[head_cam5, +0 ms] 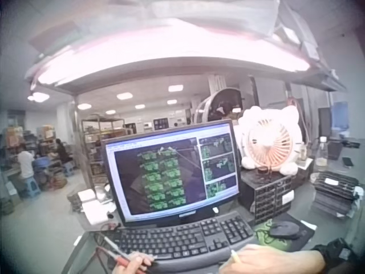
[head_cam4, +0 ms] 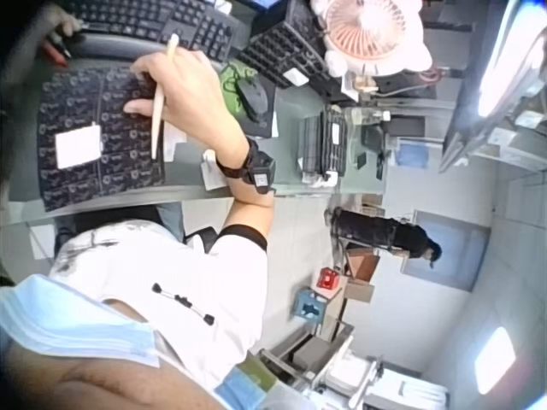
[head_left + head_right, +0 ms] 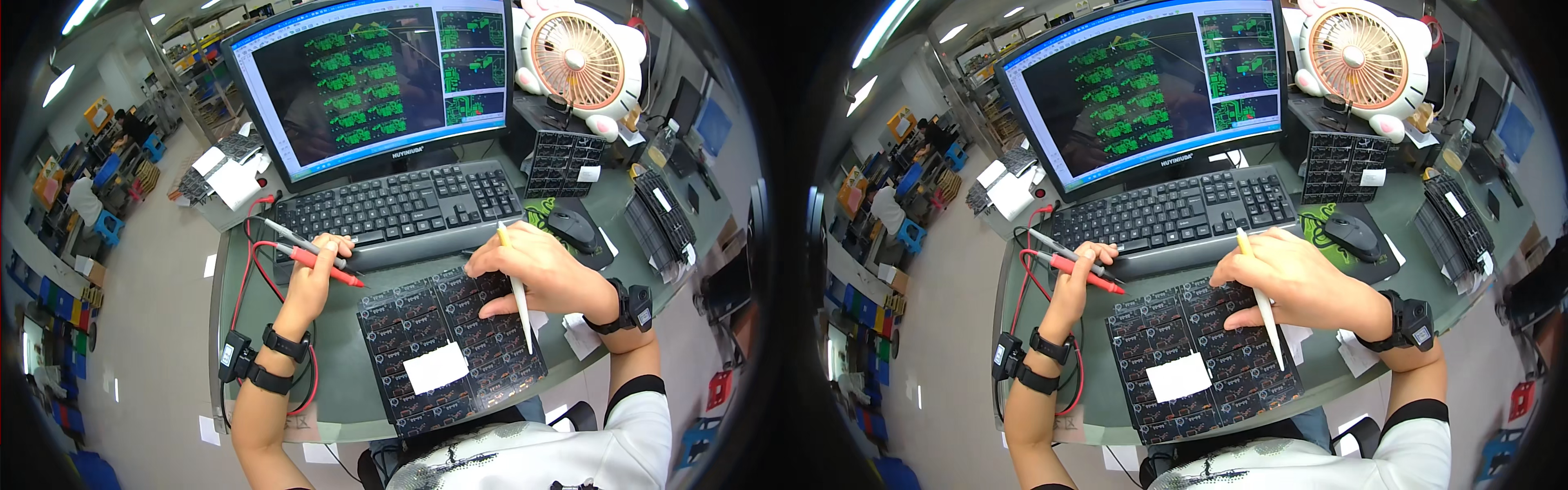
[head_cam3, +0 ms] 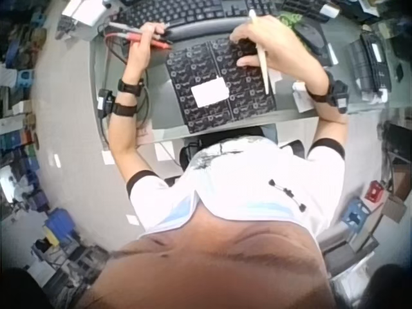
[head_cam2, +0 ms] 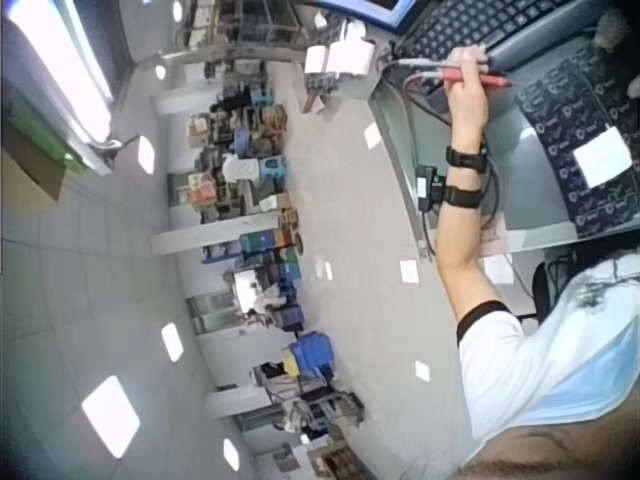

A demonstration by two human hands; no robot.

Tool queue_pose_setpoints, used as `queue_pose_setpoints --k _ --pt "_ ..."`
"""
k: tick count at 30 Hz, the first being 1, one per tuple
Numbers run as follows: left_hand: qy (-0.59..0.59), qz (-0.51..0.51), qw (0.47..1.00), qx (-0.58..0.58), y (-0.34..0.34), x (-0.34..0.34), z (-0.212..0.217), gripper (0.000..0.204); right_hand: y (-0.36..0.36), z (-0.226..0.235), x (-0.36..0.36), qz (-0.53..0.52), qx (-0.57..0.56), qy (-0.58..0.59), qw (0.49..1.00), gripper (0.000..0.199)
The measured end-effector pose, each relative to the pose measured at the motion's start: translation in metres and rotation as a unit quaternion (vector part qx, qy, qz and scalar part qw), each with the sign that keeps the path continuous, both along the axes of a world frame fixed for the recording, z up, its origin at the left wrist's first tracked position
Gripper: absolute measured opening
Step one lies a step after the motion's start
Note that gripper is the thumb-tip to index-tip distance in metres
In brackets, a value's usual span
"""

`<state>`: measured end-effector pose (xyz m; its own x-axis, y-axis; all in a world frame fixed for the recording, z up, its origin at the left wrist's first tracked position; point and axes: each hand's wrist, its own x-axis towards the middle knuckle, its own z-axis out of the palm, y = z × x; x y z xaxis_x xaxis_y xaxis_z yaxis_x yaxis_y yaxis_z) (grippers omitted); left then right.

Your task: Testing individual units on a large circuit board panel using electronic probes and marking results with a pen while monitoring data on a computer screen.

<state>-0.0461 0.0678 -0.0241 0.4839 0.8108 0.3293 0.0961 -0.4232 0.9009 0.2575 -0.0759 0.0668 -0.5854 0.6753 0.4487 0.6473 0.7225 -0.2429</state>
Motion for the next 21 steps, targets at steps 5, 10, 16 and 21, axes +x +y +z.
queue_pose_setpoints --k 5,10,16,21 --pt "-0.005 0.002 1.000 0.002 -0.0002 0.0015 -0.0001 0.034 -0.0002 0.0006 0.0004 -0.003 0.001 -0.003 1.000 0.044" --pt "-0.001 -0.003 1.000 -0.009 -0.0004 0.0018 0.0015 0.034 0.0010 -0.0009 0.0008 0.001 0.005 -0.001 1.000 0.044" --pt "0.006 -0.008 1.000 -0.022 -0.0021 0.0010 0.0044 0.034 0.0047 -0.0029 0.0028 -0.011 -0.002 -0.005 1.000 0.044" --pt "0.003 -0.010 1.000 -0.016 -0.0026 0.0019 0.0048 0.034 0.0071 -0.0053 0.0078 -0.049 -0.040 -0.022 0.998 0.043"
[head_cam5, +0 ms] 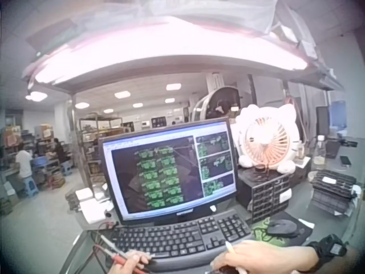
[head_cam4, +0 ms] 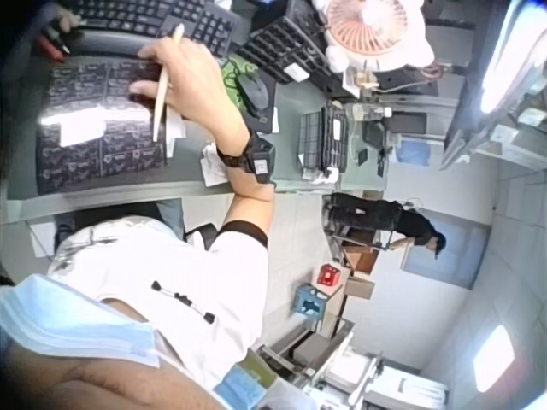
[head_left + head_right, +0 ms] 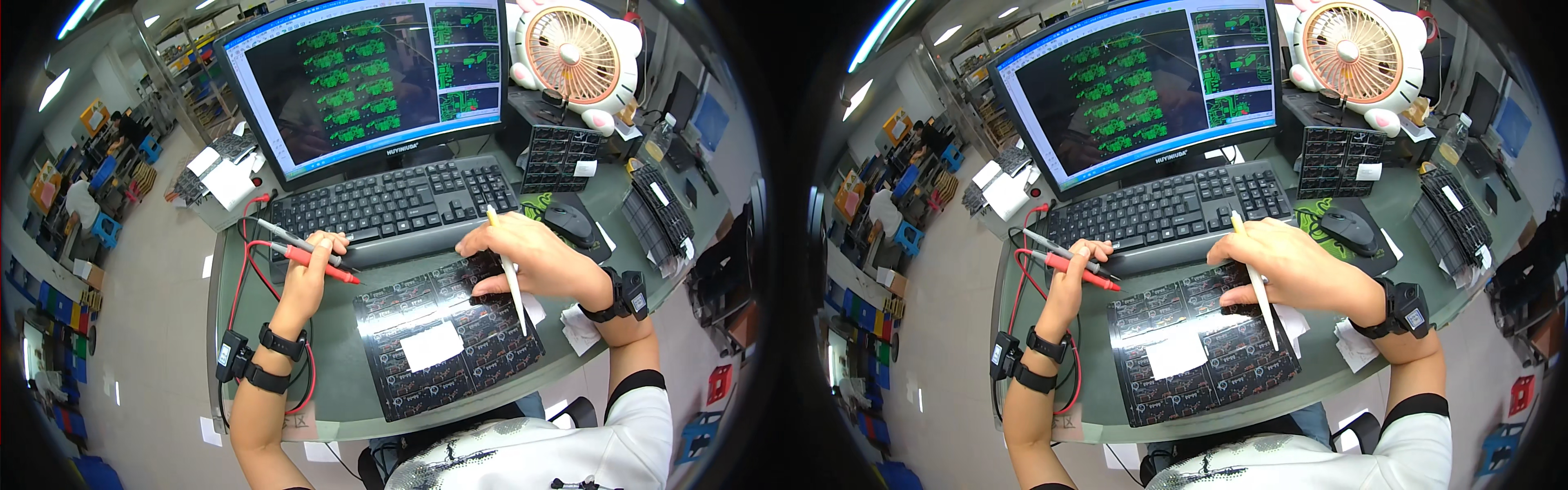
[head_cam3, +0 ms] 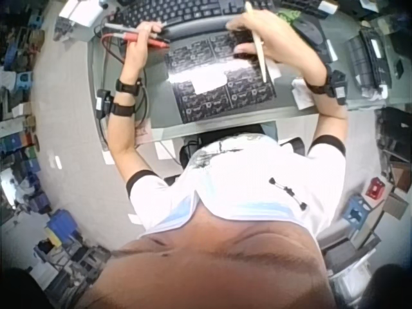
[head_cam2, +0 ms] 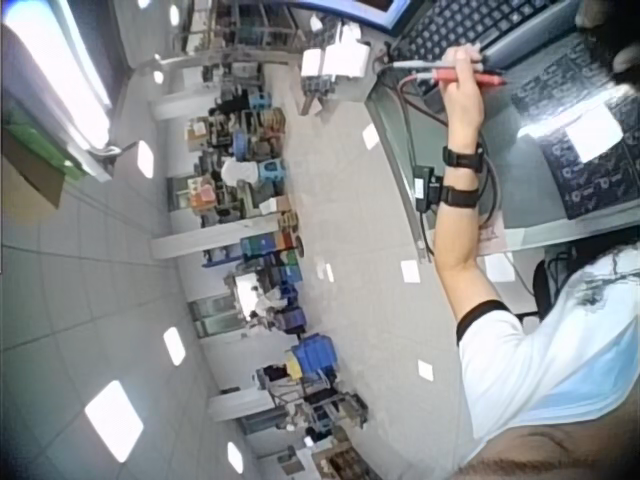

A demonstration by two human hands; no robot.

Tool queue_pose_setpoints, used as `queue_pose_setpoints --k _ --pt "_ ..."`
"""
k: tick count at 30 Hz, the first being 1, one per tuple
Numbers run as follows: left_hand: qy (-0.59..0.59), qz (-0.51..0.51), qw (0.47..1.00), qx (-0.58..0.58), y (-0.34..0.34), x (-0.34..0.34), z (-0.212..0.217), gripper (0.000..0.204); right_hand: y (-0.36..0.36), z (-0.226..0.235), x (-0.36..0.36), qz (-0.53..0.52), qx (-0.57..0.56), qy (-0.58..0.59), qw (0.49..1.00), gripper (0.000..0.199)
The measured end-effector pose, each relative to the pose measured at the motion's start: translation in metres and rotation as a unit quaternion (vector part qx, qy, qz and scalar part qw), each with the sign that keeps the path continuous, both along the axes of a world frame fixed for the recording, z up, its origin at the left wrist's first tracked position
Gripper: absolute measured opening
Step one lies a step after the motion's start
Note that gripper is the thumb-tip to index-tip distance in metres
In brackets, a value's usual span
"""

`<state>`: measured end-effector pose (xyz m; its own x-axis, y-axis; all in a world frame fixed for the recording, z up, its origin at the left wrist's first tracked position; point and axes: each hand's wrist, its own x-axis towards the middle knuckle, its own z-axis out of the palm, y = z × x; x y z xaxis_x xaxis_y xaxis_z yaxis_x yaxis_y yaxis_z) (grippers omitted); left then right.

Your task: Testing individual units on a large circuit board panel using electronic probes and marking results with a pen while monitoring data on a computer screen.

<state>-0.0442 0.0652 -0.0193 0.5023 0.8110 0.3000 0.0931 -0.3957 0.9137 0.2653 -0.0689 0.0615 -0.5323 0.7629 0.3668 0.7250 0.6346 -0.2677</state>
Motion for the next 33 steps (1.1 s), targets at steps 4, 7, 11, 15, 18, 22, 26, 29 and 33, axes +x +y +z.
queue_pose_setpoints --k 4,7,11,15,18,22,26,29,33 --pt "0.007 0.014 1.000 0.017 0.002 0.000 -0.003 0.035 -0.014 0.015 -0.004 0.048 0.018 0.045 0.998 0.045" --pt "0.040 0.030 0.998 0.023 0.000 -0.003 0.000 0.036 -0.045 0.032 -0.017 0.084 0.011 -0.049 0.995 0.052" --pt "-0.013 0.022 0.999 0.019 0.002 -0.003 0.005 0.038 -0.076 0.027 -0.032 0.083 0.023 -0.177 0.980 0.053" --pt "-0.114 0.024 0.993 0.010 0.005 -0.006 0.011 0.039 -0.080 0.028 -0.032 0.082 0.037 -0.202 0.975 0.050" --pt "-0.149 0.019 0.989 -0.009 0.003 -0.009 0.014 0.038 -0.074 0.033 -0.030 0.094 -0.033 -0.173 0.980 0.050" --pt "-0.177 0.005 0.984 -0.024 -0.003 -0.005 0.023 0.037 -0.075 0.034 -0.028 0.091 -0.045 -0.163 0.981 0.052" --pt "-0.154 -0.009 0.987 -0.032 0.000 0.000 0.015 0.040 -0.075 0.034 -0.025 0.087 -0.017 -0.144 0.986 0.050" --pt "-0.185 -0.021 0.979 -0.082 -0.010 0.003 0.014 0.041 -0.048 0.036 -0.002 0.126 -0.042 0.060 0.989 0.038" --pt "-0.141 0.013 0.980 -0.138 -0.010 0.004 0.005 0.041 0.005 0.026 0.046 -0.114 -0.044 0.230 0.965 0.022"
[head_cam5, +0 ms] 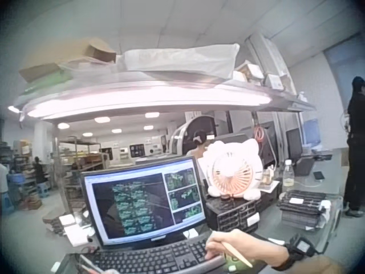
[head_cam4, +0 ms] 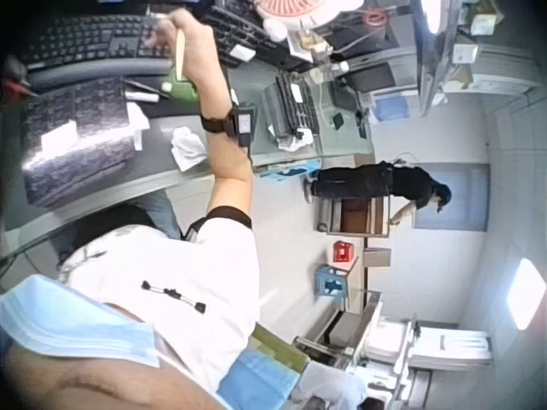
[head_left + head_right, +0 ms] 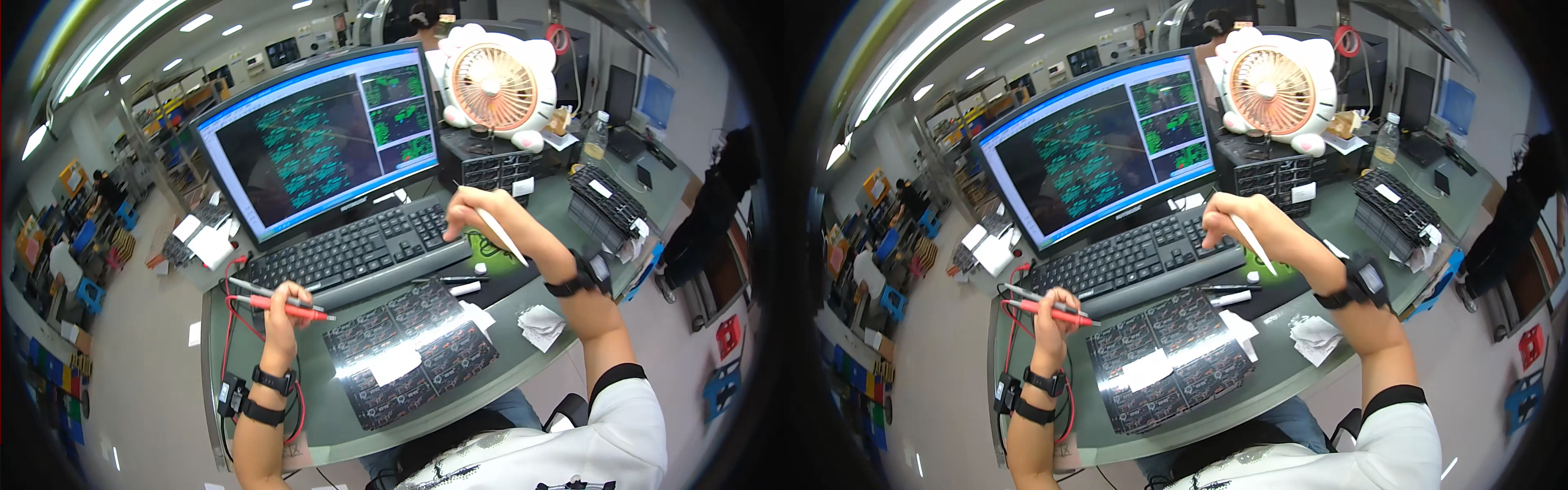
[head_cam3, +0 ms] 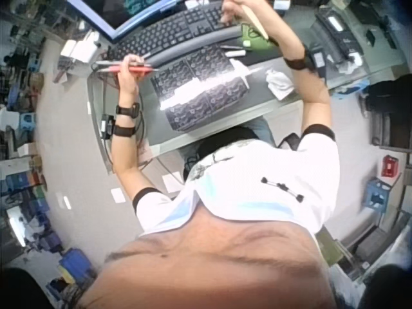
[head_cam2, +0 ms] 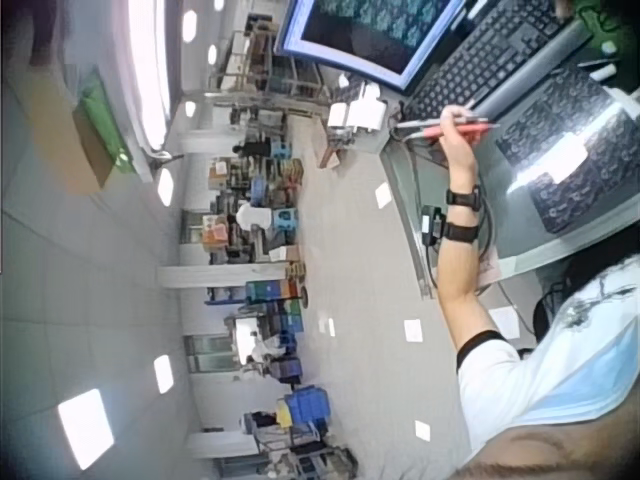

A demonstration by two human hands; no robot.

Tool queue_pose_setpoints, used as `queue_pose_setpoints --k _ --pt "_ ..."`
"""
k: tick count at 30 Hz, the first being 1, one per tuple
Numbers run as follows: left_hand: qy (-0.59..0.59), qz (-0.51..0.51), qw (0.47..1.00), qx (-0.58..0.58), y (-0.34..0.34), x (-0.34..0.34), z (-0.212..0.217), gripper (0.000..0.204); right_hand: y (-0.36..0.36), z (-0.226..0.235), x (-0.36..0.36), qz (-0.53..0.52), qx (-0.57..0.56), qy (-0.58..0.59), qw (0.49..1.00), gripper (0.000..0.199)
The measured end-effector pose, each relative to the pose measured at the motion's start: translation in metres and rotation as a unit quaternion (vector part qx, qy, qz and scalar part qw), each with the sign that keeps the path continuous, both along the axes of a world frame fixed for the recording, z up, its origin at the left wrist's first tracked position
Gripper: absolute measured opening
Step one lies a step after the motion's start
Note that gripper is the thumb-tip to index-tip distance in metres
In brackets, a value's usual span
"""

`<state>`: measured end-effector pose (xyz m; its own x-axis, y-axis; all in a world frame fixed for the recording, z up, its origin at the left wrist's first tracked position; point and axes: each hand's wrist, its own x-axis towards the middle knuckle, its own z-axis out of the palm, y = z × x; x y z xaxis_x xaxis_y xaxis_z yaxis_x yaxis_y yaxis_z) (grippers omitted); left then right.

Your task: Testing individual units on a large circuit board panel using electronic probes and marking results with a pen while monitoring data on a computer screen.

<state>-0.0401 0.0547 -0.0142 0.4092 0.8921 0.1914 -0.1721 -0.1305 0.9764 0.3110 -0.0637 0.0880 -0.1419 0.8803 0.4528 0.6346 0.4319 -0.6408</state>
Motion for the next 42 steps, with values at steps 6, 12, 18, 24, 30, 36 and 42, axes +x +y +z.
queue_pose_setpoints --k 6,12,18,24,30,36,42 --pt "0.059 0.021 0.997 -0.053 -0.002 0.002 -0.017 0.039 0.070 -0.074 0.044 -0.068 0.013 -0.189 0.979 0.014" --pt "0.044 0.023 0.996 -0.071 0.004 -0.001 -0.026 0.038 0.082 -0.089 0.045 -0.128 -0.013 -0.268 0.955 0.014" --pt "0.031 0.041 0.997 -0.057 0.008 -0.006 -0.018 0.038 0.081 -0.082 0.034 -0.063 0.032 -0.270 0.960 0.009" --pt "0.016 0.039 0.998 -0.046 0.010 -0.008 -0.018 0.039 0.089 -0.081 0.032 -0.195 0.003 -0.240 0.951 0.014" --pt "0.011 0.053 0.998 -0.046 0.008 -0.009 -0.016 0.040 0.094 -0.080 0.035 -0.236 -0.054 -0.277 0.930 0.018" --pt "0.018 0.061 0.997 -0.035 0.008 -0.008 -0.011 0.041 0.094 -0.089 0.041 -0.148 0.011 -0.258 0.955 0.018" --pt "0.016 0.067 0.997 -0.021 0.008 -0.011 -0.017 0.040 0.103 -0.092 0.031 -0.110 0.049 -0.203 0.972 0.011"
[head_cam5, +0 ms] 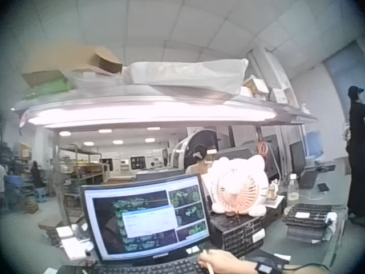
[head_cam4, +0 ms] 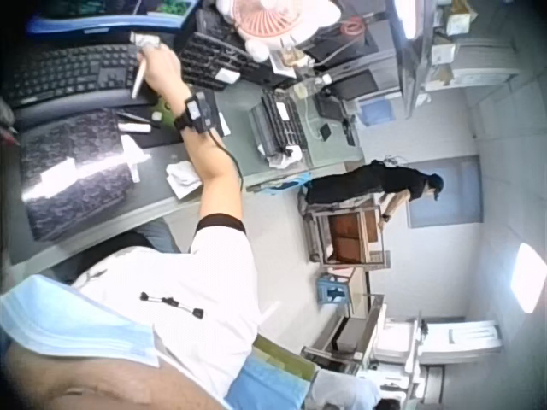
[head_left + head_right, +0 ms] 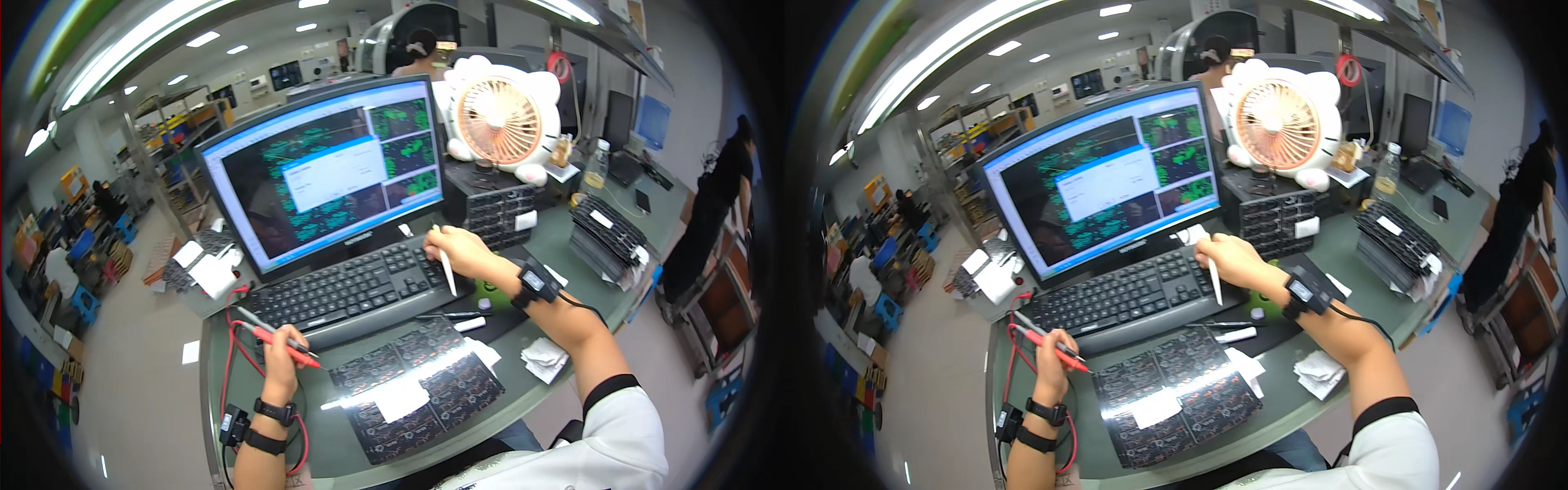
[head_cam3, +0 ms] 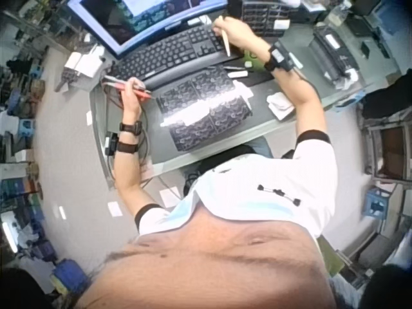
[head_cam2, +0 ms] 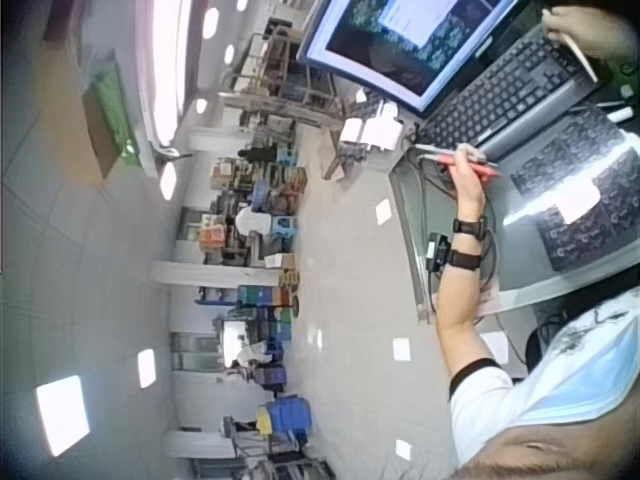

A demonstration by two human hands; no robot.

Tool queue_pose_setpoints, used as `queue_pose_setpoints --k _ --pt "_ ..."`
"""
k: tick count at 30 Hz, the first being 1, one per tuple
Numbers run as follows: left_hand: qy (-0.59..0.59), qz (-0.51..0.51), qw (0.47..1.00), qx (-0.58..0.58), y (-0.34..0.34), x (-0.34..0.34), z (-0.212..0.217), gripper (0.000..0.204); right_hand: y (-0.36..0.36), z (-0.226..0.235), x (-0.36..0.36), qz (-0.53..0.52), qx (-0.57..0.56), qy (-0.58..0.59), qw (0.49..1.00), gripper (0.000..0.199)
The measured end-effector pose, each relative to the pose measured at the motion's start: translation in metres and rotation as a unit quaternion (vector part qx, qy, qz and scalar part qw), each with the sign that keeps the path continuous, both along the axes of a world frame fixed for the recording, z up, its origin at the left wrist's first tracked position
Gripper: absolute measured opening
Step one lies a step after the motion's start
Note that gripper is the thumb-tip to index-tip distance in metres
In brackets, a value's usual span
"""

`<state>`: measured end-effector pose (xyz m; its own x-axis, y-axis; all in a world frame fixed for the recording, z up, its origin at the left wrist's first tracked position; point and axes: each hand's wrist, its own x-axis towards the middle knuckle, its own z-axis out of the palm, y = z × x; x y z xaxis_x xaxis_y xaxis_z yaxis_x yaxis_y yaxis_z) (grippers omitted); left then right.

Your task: Testing individual units on a large circuit board panel using electronic probes and marking results with a pen while monitoring data on a computer screen.

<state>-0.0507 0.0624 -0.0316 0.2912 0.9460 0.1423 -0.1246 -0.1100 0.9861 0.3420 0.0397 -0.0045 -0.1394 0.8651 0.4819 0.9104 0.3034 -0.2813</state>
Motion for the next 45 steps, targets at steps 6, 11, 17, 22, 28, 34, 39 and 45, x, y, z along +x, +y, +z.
queue_pose_setpoints --k 6,11,17,22,28,34,39,45 --pt "0.001 -0.012 1.000 -0.011 0.002 0.003 0.002 0.039 -0.022 0.008 -0.004 0.074 0.002 0.013 0.997 0.011" --pt "-0.008 0.001 1.000 -0.002 0.000 -0.001 0.005 0.042 -0.038 0.013 0.001 -0.107 0.074 0.069 0.989 0.012" --pt "0.002 0.005 1.000 0.006 0.000 -0.001 0.000 0.043 -0.064 0.039 0.003 -0.038 -0.026 0.081 0.996 0.016" --pt "-0.004 0.011 1.000 0.019 -0.004 -0.001 0.004 0.043 -0.112 0.084 -0.032 0.105 -0.060 0.084 0.989 0.020" --pt "-0.014 0.027 0.999 0.030 0.003 -0.001 0.004 0.043 -0.175 0.097 -0.090 0.260 -0.049 -0.106 0.958 0.053" --pt "-0.010 0.020 0.999 0.043 0.006 -0.001 0.003 0.043 -0.200 0.085 -0.105 0.233 -0.007 -0.242 0.942 0.044" --pt "-0.014 0.020 0.999 0.039 0.001 -0.002 0.003 0.042 -0.193 0.094 -0.098 0.273 -0.075 -0.183 0.942 0.041" --pt "-0.039 0.012 0.998 0.039 -0.001 -0.009 0.008 0.041 -0.198 0.100 -0.101 0.292 -0.043 -0.175 0.939 0.032"
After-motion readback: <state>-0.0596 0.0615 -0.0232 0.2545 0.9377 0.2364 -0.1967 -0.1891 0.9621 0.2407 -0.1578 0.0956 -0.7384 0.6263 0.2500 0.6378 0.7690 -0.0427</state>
